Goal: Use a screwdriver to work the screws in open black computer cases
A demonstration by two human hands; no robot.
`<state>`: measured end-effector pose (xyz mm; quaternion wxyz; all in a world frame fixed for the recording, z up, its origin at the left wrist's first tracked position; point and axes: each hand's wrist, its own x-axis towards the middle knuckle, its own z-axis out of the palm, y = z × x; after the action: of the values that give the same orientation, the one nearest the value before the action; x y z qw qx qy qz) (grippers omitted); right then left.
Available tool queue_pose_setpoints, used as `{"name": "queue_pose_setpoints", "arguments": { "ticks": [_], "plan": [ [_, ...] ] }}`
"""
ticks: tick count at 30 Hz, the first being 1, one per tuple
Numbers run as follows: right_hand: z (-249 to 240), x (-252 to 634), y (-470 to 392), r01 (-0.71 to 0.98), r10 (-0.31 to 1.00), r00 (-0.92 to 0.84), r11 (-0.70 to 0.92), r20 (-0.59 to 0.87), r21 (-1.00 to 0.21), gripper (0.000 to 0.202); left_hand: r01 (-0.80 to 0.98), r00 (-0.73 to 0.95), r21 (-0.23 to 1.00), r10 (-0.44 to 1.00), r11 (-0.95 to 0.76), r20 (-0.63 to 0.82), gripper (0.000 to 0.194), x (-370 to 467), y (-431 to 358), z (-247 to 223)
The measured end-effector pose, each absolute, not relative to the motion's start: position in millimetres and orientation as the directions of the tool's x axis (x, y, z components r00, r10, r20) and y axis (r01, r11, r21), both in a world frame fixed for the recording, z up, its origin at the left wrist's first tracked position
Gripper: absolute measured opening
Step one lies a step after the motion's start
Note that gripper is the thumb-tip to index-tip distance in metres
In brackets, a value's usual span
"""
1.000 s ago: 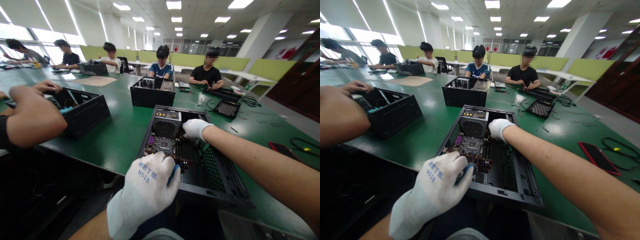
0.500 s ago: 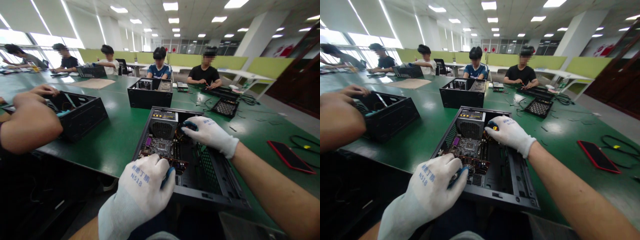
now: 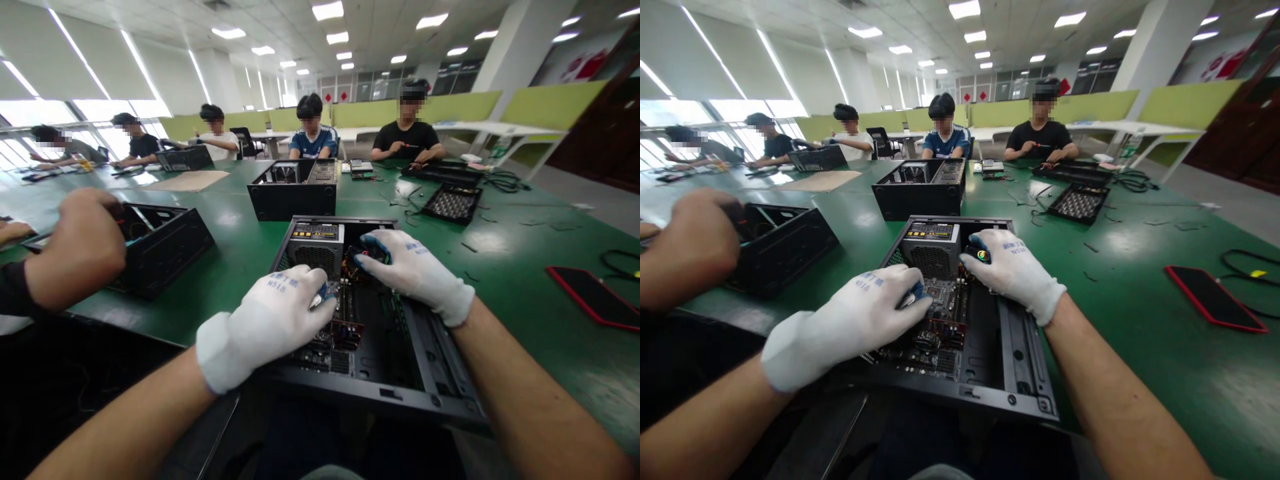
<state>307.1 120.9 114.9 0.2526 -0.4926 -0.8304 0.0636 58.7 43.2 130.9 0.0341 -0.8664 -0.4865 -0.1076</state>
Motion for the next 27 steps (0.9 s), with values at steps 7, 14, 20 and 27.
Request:
{"name": "queue_pose_setpoints", "arguments": {
  "ticks": [7,14,20,27],
  "plan": [
    [112,310,122,0.777,0.844,-0.397,0.518,0.36,-0.357,0.052,0.803,0.528,-0.08,0.768,-0.59,-0.363,0.034,97,138,119],
    [108,313,124,0.792,0.841,-0.414,0.522,0.349,-0.318,0.06,0.761,0.522,-0.11,0.704,-0.639,-0.481,0.042,108,175,74],
    [106,314,125,0.784,0.826,-0.442,0.545,0.351,-0.296,0.059,0.754,0.535,-0.119,0.709,-0.646,-0.458,0.055,106,174,61],
    [103,315,127,0.768,0.801,-0.455,0.574,0.389,-0.285,0.056,0.754,0.513,-0.16,0.724,-0.637,-0.461,0.059,104,179,59]
  ]
}}
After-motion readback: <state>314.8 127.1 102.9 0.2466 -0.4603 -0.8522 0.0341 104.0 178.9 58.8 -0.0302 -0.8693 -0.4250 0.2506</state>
